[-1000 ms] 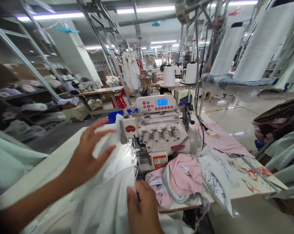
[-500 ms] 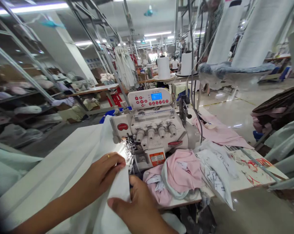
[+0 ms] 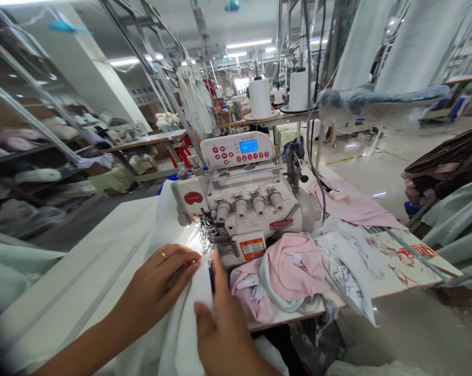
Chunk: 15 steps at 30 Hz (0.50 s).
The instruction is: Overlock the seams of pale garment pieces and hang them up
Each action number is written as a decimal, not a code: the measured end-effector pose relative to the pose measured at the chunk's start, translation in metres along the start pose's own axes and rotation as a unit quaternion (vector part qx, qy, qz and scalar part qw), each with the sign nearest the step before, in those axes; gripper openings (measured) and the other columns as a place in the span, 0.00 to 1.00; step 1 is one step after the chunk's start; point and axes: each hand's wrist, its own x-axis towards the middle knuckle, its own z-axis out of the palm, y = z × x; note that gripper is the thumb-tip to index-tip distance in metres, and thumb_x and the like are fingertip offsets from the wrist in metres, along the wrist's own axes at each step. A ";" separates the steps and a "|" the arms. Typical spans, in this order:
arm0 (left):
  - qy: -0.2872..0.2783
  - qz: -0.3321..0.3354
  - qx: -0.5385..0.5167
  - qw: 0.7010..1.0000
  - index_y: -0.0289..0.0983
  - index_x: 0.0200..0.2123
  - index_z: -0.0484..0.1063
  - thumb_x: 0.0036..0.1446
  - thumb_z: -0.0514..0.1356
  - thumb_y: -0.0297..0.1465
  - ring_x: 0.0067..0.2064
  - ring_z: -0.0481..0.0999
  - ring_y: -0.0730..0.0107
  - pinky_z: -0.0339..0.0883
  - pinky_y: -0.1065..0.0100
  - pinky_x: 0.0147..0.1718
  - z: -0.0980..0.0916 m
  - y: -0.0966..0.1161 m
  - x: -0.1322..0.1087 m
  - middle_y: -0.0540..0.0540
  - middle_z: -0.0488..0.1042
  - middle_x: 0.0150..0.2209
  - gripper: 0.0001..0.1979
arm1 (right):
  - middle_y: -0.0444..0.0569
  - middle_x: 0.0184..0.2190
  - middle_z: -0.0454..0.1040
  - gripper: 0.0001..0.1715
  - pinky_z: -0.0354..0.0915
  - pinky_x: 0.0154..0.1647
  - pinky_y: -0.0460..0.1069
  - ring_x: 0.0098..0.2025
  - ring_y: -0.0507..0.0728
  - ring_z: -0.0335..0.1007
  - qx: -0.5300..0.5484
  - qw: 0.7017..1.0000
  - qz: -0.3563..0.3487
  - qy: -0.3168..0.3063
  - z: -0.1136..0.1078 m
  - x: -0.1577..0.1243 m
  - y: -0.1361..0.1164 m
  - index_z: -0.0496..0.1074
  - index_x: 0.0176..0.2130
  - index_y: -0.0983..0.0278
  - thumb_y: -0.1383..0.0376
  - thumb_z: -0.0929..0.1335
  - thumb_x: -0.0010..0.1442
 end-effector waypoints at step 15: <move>-0.128 -0.218 -0.221 0.942 0.42 0.35 0.78 0.62 0.60 0.41 0.42 0.74 0.68 0.65 0.69 0.41 -0.007 -0.015 0.022 0.51 0.77 0.37 0.10 | 0.43 0.29 0.74 0.02 0.64 0.30 0.46 0.31 0.57 0.72 -0.023 0.998 -0.013 0.058 0.007 -0.017 0.013 0.70 0.41 0.59 0.64 0.67 0.65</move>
